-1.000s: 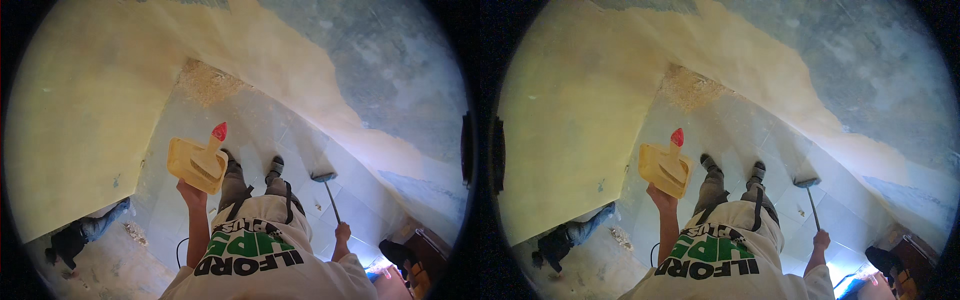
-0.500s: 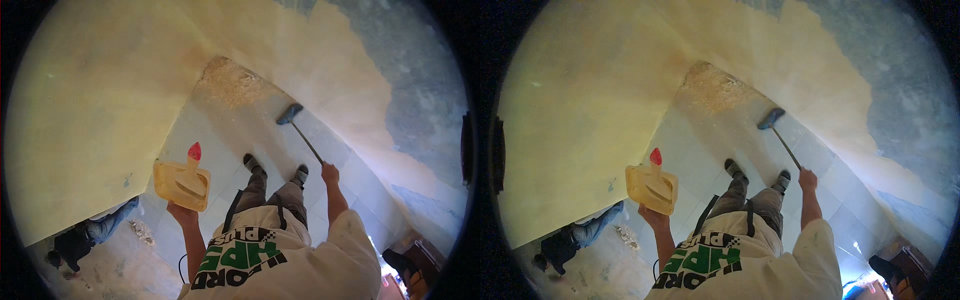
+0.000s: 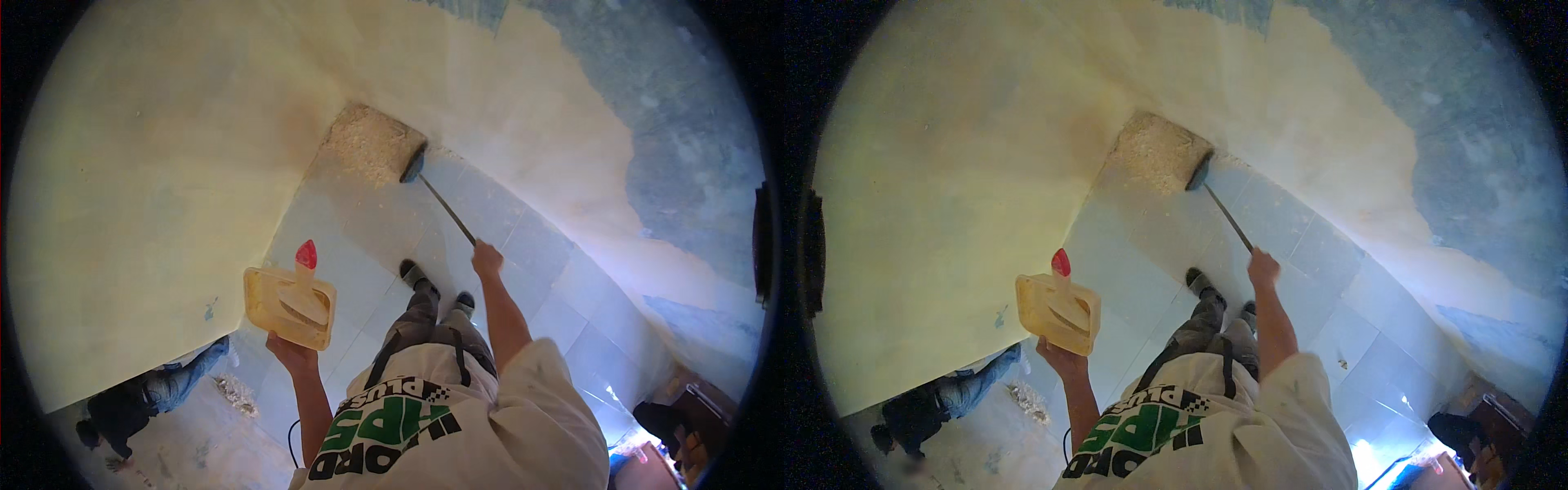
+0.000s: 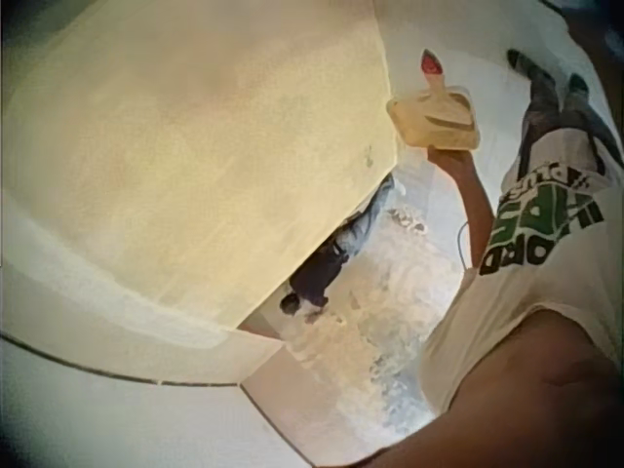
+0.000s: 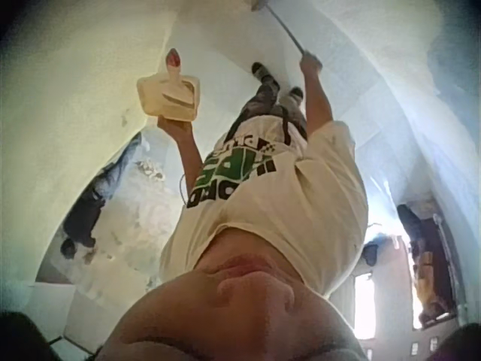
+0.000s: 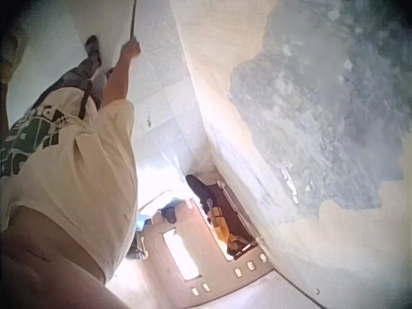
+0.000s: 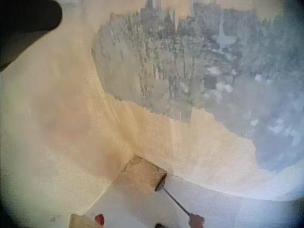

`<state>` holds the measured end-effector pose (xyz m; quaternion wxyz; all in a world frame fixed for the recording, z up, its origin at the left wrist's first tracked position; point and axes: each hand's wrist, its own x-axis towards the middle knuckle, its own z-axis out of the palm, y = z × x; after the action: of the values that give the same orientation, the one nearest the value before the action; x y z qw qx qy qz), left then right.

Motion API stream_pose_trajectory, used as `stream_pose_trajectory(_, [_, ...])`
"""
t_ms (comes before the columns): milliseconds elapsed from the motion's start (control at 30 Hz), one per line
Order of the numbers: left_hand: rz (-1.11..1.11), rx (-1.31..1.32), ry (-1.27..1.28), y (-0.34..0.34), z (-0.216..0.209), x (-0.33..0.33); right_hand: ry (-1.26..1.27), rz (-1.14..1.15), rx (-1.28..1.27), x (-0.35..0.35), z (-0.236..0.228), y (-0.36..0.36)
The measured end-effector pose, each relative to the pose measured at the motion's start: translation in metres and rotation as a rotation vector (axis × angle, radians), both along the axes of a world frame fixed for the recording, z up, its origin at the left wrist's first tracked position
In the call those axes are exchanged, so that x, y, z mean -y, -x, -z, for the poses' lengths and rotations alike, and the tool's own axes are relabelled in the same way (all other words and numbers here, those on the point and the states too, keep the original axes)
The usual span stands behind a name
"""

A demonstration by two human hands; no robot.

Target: Sweeping dust and debris from the floor into a dustpan using a broom.

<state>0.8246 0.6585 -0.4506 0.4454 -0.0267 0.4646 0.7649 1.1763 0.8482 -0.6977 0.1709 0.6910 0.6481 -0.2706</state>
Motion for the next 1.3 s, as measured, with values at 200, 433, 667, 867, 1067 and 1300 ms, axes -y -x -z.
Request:
stream_pose_trajectory(200, [0.051,-0.019,0.029,-0.051,0.018,0.019,0.020,0.110,-0.009,0.178,-0.056,-0.180])
stream_pose_trajectory(433, [0.157,0.039,-0.007,-0.058,0.055,-0.002,0.123,0.169,0.145,0.306,-0.122,-0.282])
stream_pose_trajectory(667, [0.131,0.083,0.023,-0.005,0.042,-0.036,0.200,0.111,0.124,0.240,-0.107,-0.186])
stream_pose_trajectory(867, [0.036,0.053,0.157,0.010,0.036,-0.005,0.158,-0.008,0.052,0.150,-0.027,-0.088])
stream_pose_trajectory(1067, [0.075,0.084,0.134,0.026,0.023,0.030,-0.119,-0.169,-0.052,0.045,0.054,0.032])
stream_pose_trajectory(1300, [0.087,-0.004,0.172,0.025,0.011,0.041,0.052,0.034,-0.033,-0.055,-0.006,0.104])
